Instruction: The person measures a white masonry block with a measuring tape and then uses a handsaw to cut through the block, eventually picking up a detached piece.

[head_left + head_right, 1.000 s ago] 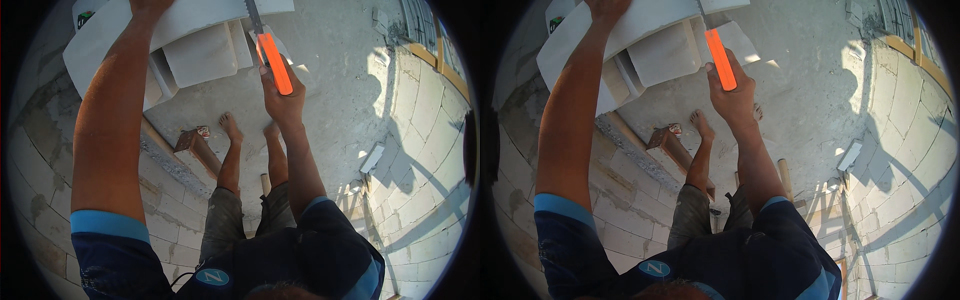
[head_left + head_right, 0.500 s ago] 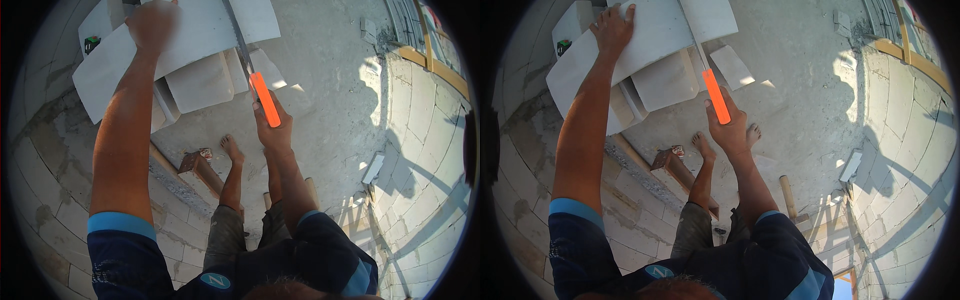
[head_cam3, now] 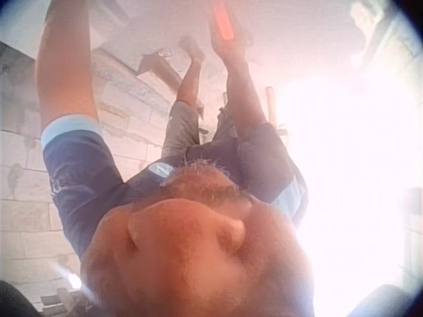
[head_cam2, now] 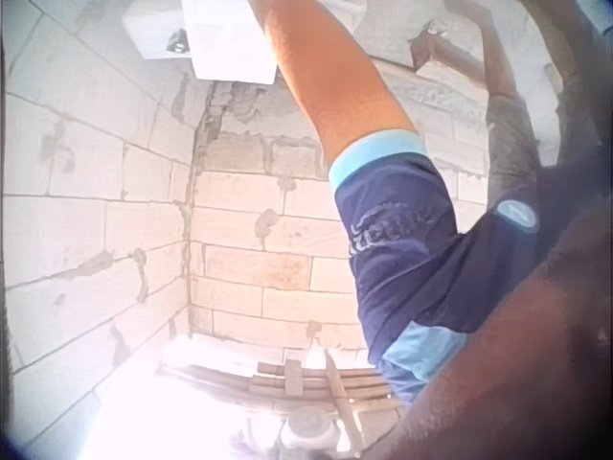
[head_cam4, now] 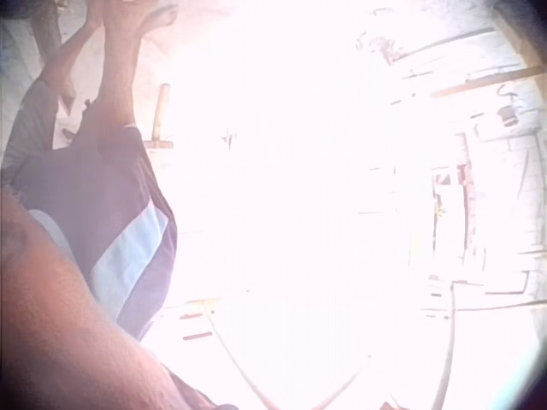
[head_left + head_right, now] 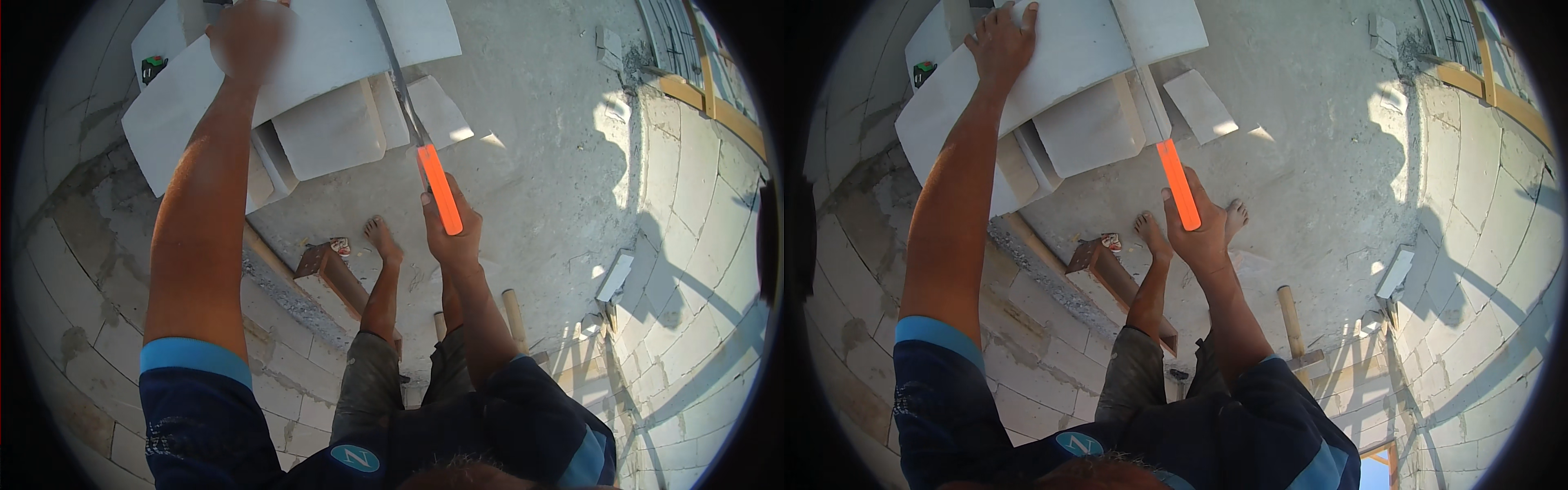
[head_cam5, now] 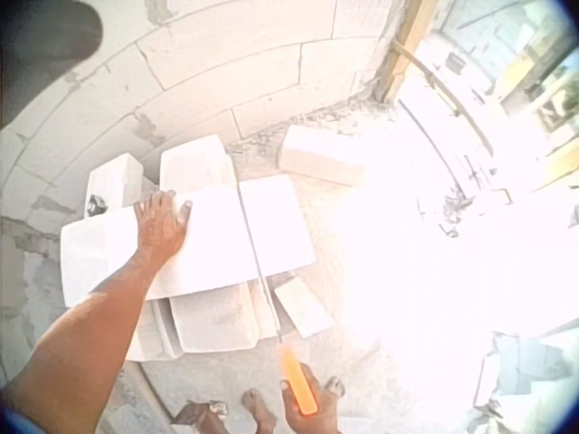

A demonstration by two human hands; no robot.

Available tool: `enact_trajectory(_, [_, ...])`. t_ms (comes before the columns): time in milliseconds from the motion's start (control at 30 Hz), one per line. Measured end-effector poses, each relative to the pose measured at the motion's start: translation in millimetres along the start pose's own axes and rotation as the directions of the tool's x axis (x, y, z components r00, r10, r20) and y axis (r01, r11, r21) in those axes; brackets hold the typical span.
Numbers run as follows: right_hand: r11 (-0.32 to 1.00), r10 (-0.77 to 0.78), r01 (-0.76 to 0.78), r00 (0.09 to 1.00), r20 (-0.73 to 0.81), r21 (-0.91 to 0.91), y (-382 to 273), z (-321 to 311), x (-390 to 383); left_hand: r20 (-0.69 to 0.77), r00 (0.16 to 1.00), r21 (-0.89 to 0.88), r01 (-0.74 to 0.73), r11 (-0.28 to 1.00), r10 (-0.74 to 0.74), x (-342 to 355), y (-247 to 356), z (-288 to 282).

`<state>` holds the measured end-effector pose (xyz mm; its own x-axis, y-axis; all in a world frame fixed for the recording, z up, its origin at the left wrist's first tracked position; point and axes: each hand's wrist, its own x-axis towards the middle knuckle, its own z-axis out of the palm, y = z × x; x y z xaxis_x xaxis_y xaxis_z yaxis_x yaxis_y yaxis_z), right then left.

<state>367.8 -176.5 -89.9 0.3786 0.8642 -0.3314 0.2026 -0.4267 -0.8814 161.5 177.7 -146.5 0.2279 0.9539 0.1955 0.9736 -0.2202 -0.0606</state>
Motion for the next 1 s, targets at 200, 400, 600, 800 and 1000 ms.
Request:
enact_trajectory(200, [0.995, 0.09, -0.09, 0.996, 0.026, -0.033, -18, 1, 34, 0.075, 0.997, -0.034, 0.032, 0.999, -0.029, 0, 7, -8])
enact_trajectory(400, [0.997, 0.08, -0.08, 0.996, 0.031, -0.011, -4, 6, 16, 0.118, 0.991, 0.027, 0.066, 0.997, -0.069, 5, 2, -8])
enact_trajectory(600, [0.996, 0.08, -0.081, 0.996, 0.037, 0.026, -5, 11, 17, 0.106, 0.992, 0.036, 0.06, 0.998, -0.063, -4, 4, 0])
enact_trajectory(800, [0.968, 0.246, -0.248, 0.967, 0.06, 0.03, -4, 5, 4, 0.116, 0.991, -0.024, 0.067, 0.997, -0.064, -12, 10, -5])
enact_trajectory(1000, [1.0, 0.008, -0.007, 1.0, -0.007, 0.02, 25, 0, -12, 0.051, 0.998, 0.046, 0.046, 0.998, -0.048, -2, 0, -4])
